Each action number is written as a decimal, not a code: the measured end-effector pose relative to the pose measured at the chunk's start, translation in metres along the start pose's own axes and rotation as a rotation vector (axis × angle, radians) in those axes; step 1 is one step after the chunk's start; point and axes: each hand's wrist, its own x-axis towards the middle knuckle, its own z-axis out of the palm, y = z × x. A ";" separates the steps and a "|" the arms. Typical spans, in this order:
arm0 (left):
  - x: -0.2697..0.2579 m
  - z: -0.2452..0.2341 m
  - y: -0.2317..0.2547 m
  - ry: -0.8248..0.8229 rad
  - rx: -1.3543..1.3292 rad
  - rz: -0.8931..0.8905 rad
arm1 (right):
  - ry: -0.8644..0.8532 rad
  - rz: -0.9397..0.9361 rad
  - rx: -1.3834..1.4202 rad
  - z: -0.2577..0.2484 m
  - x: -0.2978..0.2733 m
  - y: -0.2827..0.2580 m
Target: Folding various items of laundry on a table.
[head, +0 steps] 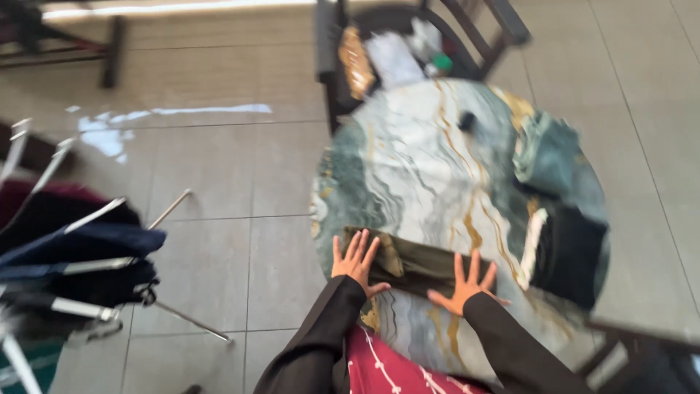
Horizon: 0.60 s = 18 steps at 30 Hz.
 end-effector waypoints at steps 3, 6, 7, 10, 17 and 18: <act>-0.019 -0.002 -0.008 0.172 -0.060 -0.067 | -0.035 0.024 -0.318 -0.029 0.005 -0.012; -0.054 -0.001 -0.025 0.484 -0.109 -0.210 | 0.110 -0.072 -0.624 -0.046 0.028 -0.036; -0.074 -0.011 -0.034 0.516 -0.106 -0.285 | 0.139 -0.129 -0.676 -0.049 0.030 -0.053; -0.139 -0.032 -0.064 0.688 -0.221 -0.532 | 0.303 -0.448 -0.665 -0.055 0.022 -0.115; -0.325 -0.107 -0.176 1.520 -0.159 -0.881 | 0.343 -1.599 -0.112 -0.057 -0.208 -0.286; -0.353 -0.126 -0.186 1.722 -0.073 -0.868 | 0.345 -1.755 -0.090 -0.056 -0.254 -0.304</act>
